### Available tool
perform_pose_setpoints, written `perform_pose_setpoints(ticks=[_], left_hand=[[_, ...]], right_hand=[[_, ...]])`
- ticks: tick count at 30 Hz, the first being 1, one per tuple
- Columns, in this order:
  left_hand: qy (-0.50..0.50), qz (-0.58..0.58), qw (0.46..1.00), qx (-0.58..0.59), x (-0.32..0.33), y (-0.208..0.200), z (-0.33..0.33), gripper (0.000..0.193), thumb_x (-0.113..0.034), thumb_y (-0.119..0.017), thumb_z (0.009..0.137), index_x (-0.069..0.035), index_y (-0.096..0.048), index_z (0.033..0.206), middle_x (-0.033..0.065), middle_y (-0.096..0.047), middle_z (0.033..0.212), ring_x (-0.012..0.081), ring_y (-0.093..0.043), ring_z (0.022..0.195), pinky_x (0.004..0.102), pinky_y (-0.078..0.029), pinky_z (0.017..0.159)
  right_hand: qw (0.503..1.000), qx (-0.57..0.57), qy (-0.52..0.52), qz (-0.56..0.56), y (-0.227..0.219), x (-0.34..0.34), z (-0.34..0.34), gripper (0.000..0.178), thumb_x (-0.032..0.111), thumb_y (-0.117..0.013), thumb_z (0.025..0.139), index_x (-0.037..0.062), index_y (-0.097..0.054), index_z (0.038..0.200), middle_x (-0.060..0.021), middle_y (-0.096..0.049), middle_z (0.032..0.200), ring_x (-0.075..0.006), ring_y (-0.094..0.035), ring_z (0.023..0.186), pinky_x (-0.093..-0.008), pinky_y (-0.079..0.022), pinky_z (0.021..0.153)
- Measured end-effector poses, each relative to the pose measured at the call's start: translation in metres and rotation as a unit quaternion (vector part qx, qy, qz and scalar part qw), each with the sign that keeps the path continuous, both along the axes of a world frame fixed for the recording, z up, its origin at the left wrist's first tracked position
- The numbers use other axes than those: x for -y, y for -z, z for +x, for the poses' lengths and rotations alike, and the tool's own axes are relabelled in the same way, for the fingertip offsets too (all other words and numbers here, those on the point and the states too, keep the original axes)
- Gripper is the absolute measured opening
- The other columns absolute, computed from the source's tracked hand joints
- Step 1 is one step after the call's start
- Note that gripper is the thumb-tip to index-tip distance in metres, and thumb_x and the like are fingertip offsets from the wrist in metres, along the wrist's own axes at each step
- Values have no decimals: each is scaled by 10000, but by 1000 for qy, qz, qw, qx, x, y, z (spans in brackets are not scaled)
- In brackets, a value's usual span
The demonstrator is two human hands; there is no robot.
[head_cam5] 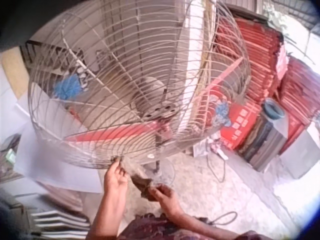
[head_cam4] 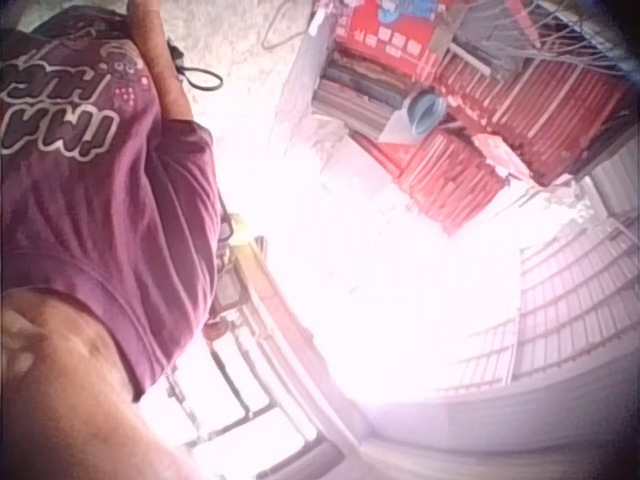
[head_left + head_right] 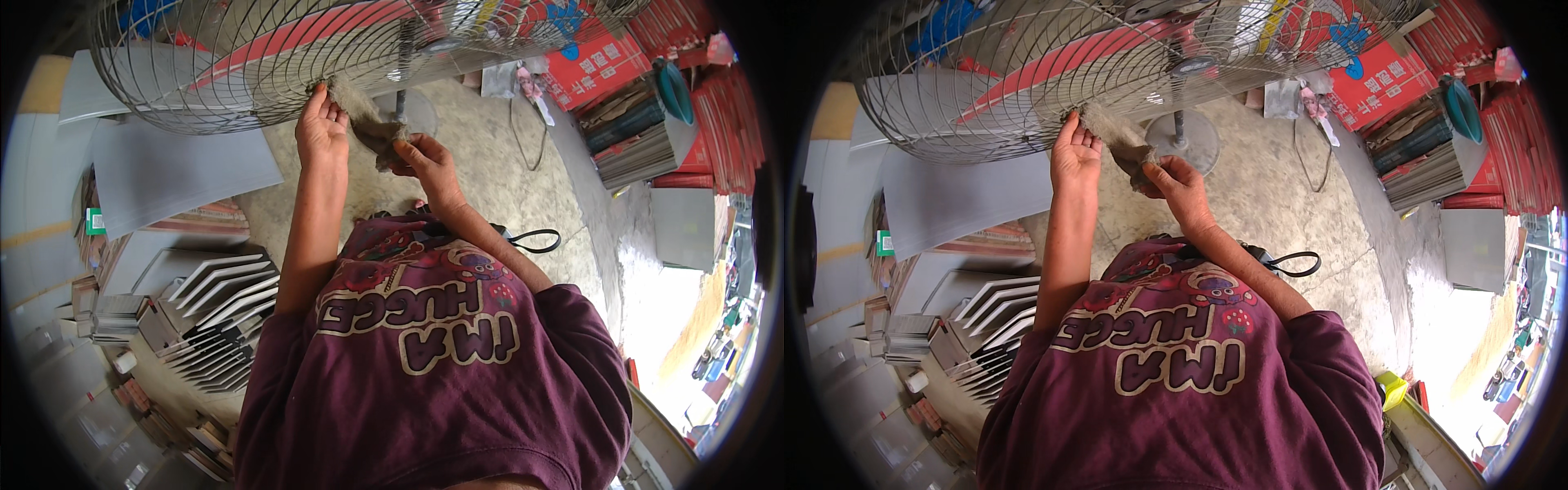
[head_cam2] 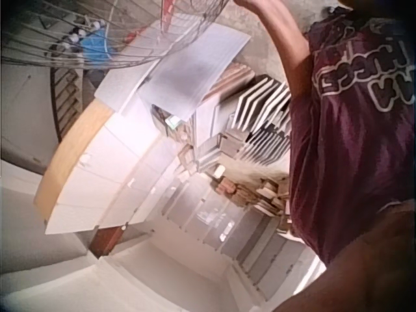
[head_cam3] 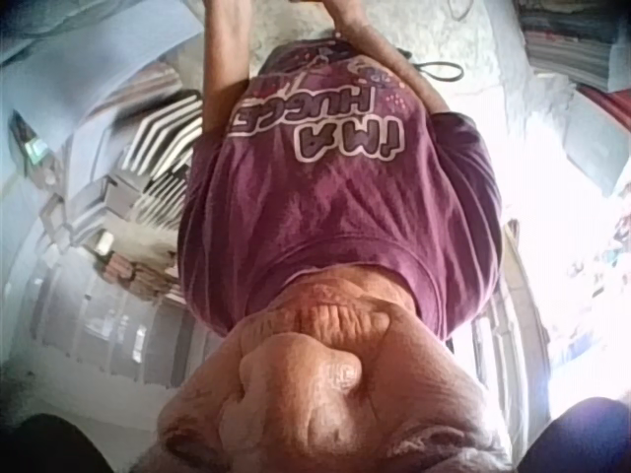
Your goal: The person wipes the metal grill of a standing electric fan with a cloth.
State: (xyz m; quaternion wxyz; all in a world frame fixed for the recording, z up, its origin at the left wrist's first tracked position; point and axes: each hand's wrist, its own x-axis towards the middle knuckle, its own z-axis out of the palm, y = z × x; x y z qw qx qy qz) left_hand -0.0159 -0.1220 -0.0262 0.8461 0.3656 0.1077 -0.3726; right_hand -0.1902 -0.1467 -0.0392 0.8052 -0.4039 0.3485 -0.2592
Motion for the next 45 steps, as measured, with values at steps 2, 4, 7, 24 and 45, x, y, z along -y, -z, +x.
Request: perform_pose_setpoints(ticks=[2,4,7,24,45], left_hand=[[-3,-13,1000,3,-2,-13,-3,231,-92,-672,723,-46,-548,912,34,-569,929,168,-504,930,310,-386,855],[5,-28,1000,5,-2,-21,-5,228,-90,-672,722,-51,-546,908,28,-564,909,161,-503,911,300,-385,839],[7,-23,999,22,-3,-15,-5,217,-92,-676,720,-61,-545,891,15,-547,878,149,-488,873,286,-379,798],[6,61,998,-9,21,45,-2,203,-108,-628,757,-50,-563,940,61,-558,912,169,-522,812,286,-423,693],[35,-18,999,20,2,-12,-12,237,-125,-682,721,-50,-547,901,32,-536,900,153,-488,840,292,-395,764]], right_hand=[[1000,-3,-6,-6,0,0,1,232,205,-597,822,6,-531,919,-29,-573,821,-129,-590,710,-251,-498,675],[1000,-8,-15,-11,-1,0,2,236,212,-597,822,7,-531,919,-31,-575,820,-129,-590,709,-249,-496,671],[1000,-5,-18,-12,-3,-1,2,238,216,-595,823,8,-531,921,-29,-575,820,-128,-589,706,-249,-495,669],[1000,-4,11,-10,1,1,-7,218,206,-574,839,10,-529,923,-34,-583,825,-131,-593,727,-254,-494,684],[1000,4,10,-10,-1,7,6,202,196,-579,830,17,-530,910,-24,-574,807,-124,-580,709,-260,-491,664]])
